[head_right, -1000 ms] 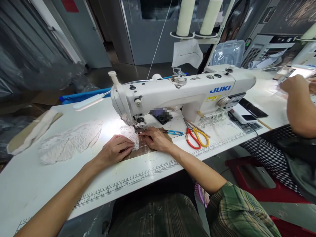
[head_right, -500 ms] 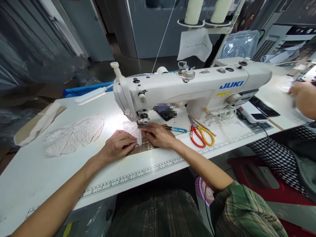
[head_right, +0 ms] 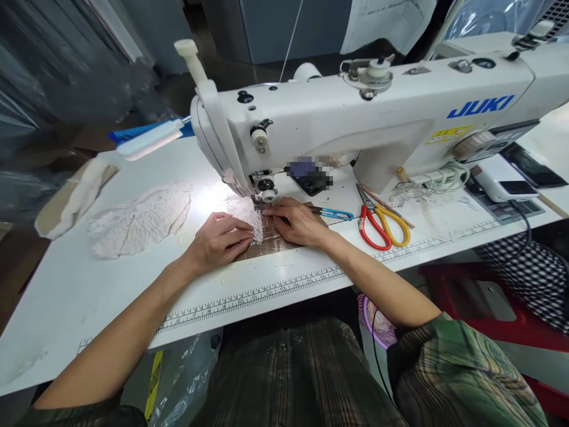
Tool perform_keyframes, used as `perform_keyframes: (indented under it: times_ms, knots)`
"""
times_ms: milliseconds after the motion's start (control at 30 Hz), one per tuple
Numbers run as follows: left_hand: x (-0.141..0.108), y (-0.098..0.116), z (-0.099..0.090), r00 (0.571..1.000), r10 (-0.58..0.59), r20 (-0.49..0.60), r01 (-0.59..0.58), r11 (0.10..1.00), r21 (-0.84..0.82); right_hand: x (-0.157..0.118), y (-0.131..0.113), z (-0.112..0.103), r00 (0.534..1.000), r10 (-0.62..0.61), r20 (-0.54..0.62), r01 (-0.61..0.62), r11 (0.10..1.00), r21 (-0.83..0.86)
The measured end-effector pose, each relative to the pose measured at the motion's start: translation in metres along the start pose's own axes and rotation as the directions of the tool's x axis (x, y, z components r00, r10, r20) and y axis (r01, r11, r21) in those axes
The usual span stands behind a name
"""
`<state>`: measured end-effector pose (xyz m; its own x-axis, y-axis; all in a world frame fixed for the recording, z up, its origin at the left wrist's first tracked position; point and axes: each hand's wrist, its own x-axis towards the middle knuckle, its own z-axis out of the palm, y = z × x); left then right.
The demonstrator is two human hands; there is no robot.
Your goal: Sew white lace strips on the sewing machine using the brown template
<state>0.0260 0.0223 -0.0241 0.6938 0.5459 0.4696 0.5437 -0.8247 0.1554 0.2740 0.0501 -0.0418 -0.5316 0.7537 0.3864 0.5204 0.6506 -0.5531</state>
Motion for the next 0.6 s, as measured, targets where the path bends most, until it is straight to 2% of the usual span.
perform_keyframes:
  times_ms: [167,600]
  knots:
    - [0.0010,-0.0004,0.0011,0.999,0.041,-0.021,-0.040,0.998,0.058,-0.0019,-0.0023,0.0019,0.991,-0.111,0.074,0.120,0.985,-0.123]
    - [-0.0001,0.0014,0.0029,0.998,0.060,-0.026,-0.059,0.997,0.043,-0.0028,-0.0018,0.0021,0.996,-0.068,0.055,0.073,0.992,-0.099]
